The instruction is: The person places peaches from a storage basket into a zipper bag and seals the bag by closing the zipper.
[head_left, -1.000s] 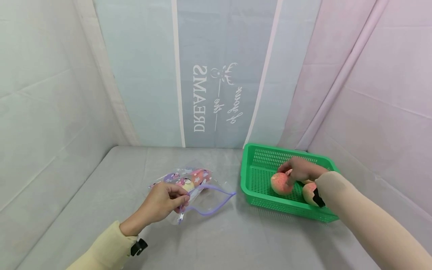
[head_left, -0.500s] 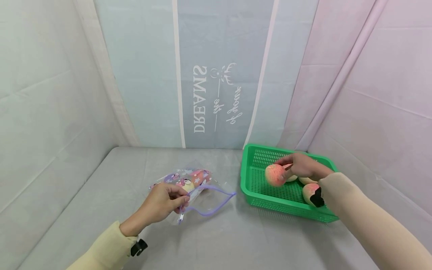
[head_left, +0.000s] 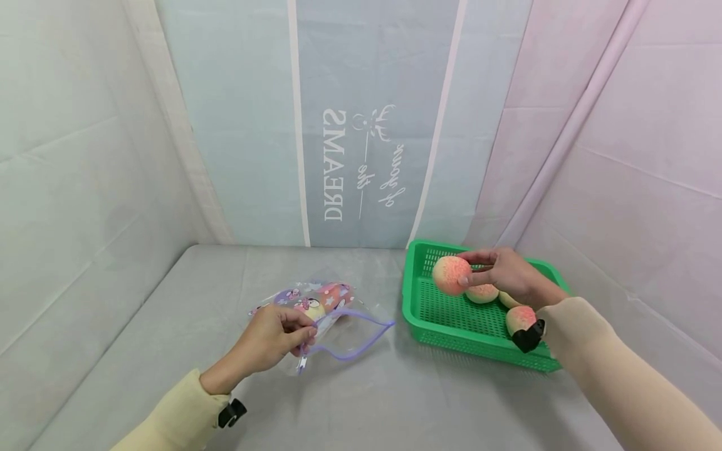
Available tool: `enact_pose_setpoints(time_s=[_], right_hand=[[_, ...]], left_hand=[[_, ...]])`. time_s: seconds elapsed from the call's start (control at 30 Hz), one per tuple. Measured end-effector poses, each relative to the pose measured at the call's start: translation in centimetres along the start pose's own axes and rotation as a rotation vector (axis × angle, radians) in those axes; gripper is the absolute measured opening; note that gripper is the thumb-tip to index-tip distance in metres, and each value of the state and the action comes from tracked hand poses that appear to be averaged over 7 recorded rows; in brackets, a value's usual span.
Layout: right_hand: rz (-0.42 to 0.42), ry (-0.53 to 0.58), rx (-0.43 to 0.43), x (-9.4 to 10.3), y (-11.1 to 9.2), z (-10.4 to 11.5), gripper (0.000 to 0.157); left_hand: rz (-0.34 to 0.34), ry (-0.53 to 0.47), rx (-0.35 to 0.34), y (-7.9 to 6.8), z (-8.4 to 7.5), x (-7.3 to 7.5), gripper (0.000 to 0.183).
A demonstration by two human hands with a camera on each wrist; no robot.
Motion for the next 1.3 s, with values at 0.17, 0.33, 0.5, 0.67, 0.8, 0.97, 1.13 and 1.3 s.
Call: enact_pose_setpoints(time_s=[0.17,0.33,0.5,0.67,0.8,0.97,1.13,1.3], right_hand=[[-0.024,0.078,-0.013,-0.5,-0.9,0.9,0.073],[-0.041,0.114,-0.027,-1.4,-1.9,1.8,0.07],[-0.044,0.128,0.015,-2.9,-2.6,3.1,0.063],[-0.039,0.185,0.016,-4.3,-3.3,3.7,0.061],[-0.032,0.204,0.008,-5.4,-3.9,4.0,0.061],[-0.014,0.21,0.006,-6.9,-4.6,4.5,0.062],[0.006,0.238,0.016,-8.4,-5.2,5.2,0.061],[0.016,0.276,0.07,-9.7,-5.6,6.0,0.058]], left_hand=[[0.002,-0.004,-0.002,0.0,-0.1,0.0,0.008],[0.005,-0.007,-0.001,0.0,-0.1,0.0,0.008],[0.004,-0.003,-0.002,0.0,-0.2,0.0,0.008],[0.003,-0.008,-0.003,-0.1,-0.3,0.1,0.007],[0.003,-0.01,-0.001,-0.1,-0.4,0.1,0.007],[0.0,-0.013,0.003,-0.1,-0.4,0.1,0.007],[-0.007,-0.002,0.004,-0.1,-0.3,0.2,0.008],[-0.009,0.002,0.006,-0.1,-0.3,0.2,0.008]])
Point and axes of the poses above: each hand's wrist, its own y-axis towards the middle knuckle, its own x-axis out of the back of the hand, z = x × y, the point moved 8 cm from there along y, towards the middle knuckle, and after that the axes turned 12 degrees about -z, right-handed, at the moved point
